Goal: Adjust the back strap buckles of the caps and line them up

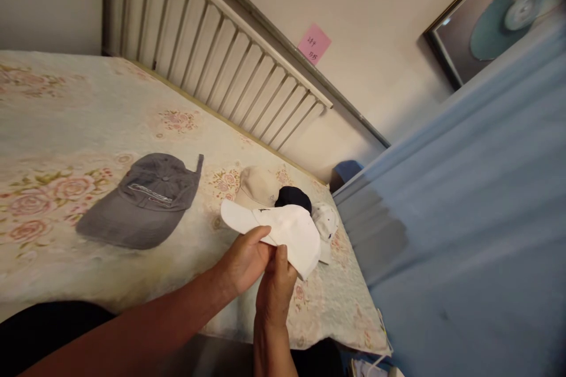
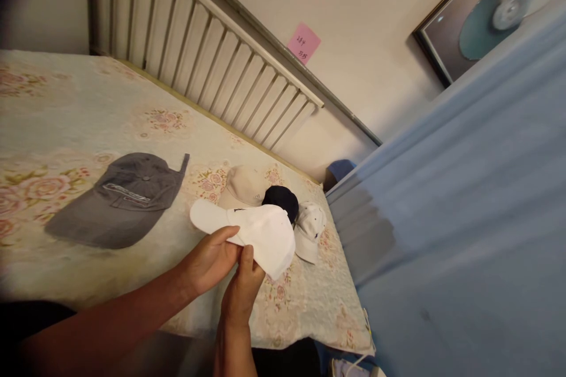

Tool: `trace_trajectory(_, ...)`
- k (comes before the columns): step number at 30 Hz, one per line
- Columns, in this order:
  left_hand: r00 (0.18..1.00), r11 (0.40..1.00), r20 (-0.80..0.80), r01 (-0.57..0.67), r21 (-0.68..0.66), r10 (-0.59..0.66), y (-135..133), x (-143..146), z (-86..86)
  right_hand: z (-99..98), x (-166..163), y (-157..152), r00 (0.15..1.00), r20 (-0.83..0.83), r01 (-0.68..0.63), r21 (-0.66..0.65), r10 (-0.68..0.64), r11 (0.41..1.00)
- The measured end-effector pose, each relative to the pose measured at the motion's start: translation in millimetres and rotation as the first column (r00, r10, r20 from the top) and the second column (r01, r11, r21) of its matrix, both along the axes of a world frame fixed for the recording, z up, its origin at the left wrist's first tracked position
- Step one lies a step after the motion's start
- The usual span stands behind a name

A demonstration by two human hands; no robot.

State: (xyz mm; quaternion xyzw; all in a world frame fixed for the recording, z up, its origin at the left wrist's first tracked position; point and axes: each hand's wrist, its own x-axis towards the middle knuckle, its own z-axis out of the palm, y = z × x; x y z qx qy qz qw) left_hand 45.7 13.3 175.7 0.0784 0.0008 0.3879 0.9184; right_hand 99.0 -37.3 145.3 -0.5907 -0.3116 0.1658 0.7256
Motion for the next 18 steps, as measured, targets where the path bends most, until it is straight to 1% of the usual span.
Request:
trace_trajectory(4,0.999,0.999,-0.026,0.033,0.017,-0.032,-3,1,-2.2,-1.2,2,1,1.000,-0.018,-0.002,-0.028,0.001,1.000)
trace_trajectory(7,0.998,0.998,-0.053,0.044,0.038,-0.042,-5,1,-2.8,1.2,2,1,0.997,-0.075,-0.013,-0.024,0.011,1.000)
trace_trajectory(9,0.997,0.997,-0.061,0.045,0.057,-0.042,-7,1,-2.9,4.9,0,0,0.992,-0.122,-0.011,-0.044,0.006,0.999)
trace_trajectory(14,0.995,0.995,-0.095,0.005,0.098,0.004,-10,-1,-3.6,13.1,0,-4,0.987,-0.154,0.027,-0.148,-0.050,0.989)
trace_trajectory(17,0.995,0.992,-0.102,-0.007,0.127,0.020,-9,-3,-5.0,12.0,4,-4,0.981,-0.179,0.035,-0.195,-0.071,0.980)
trace_trajectory(18,0.995,0.989,-0.093,-0.008,0.146,0.022,-8,-3,-5.5,11.0,6,-4,0.976,-0.201,0.044,-0.188,-0.083,0.981)
